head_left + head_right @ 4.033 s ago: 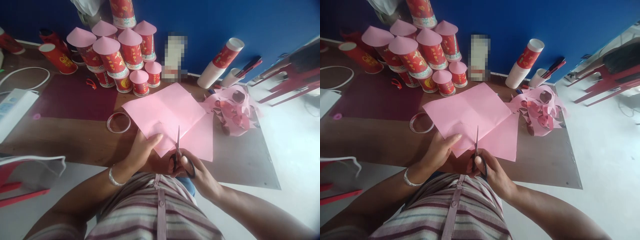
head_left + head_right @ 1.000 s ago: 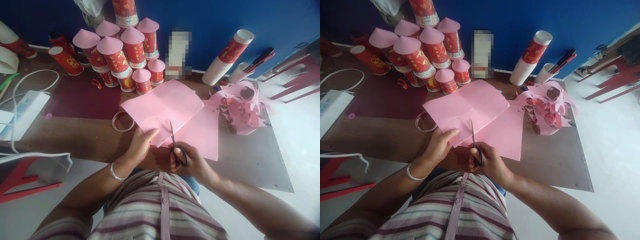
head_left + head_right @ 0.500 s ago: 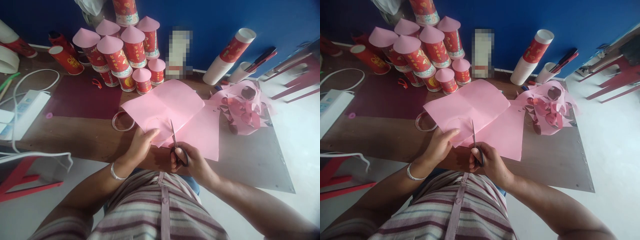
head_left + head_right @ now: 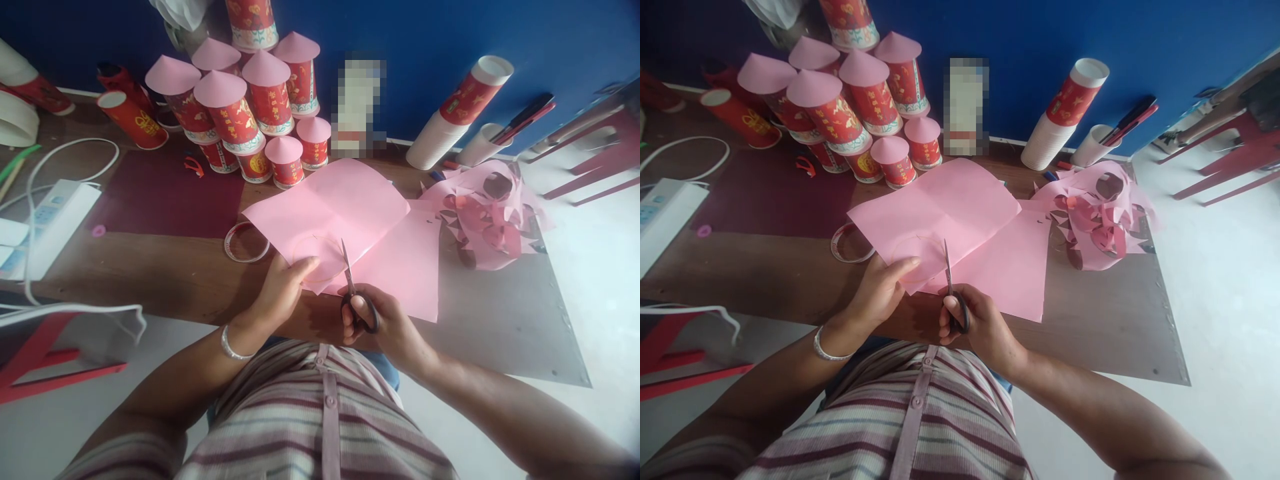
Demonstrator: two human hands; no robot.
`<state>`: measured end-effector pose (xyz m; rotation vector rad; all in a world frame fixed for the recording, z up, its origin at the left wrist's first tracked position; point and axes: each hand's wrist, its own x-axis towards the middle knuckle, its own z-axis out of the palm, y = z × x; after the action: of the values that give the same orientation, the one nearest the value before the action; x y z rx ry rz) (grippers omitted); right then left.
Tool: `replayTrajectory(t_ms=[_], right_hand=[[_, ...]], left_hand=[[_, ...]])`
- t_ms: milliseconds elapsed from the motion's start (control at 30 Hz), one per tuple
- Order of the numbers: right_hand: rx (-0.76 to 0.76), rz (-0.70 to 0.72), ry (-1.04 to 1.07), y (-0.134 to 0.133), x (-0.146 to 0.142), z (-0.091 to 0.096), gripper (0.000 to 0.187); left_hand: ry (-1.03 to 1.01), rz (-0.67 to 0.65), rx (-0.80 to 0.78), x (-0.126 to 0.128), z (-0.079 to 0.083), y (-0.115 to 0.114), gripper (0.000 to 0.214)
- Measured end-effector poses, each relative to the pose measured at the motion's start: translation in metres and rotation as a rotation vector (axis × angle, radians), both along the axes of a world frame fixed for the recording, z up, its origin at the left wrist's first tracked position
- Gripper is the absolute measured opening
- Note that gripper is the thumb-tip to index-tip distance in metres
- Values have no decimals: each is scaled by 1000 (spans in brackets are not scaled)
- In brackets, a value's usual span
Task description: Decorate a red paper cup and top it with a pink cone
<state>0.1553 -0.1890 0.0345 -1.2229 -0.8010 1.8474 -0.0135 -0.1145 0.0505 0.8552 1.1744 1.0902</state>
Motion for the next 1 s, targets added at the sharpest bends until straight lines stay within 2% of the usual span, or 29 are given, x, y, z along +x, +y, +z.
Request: replayTrajectory(t_ms=[233,433,667,900,1000], right_hand=[[-11,0,7,0,1,0,42],[-11,15,-8,1,4,-3,42],[3,32,-25,2,5,-1,43],[14,37,-39,3,6,0,42],[15,43,-46,3,6,1,43]], left_hand=[[7,0,1,0,7,2,4],[-16,22,-4,0,-2,2,8],[-55,24,0,0,-4,2,12],[-140,0,20,-3,-22,1,24],[-172,-14,13,-4,-25,0,25]])
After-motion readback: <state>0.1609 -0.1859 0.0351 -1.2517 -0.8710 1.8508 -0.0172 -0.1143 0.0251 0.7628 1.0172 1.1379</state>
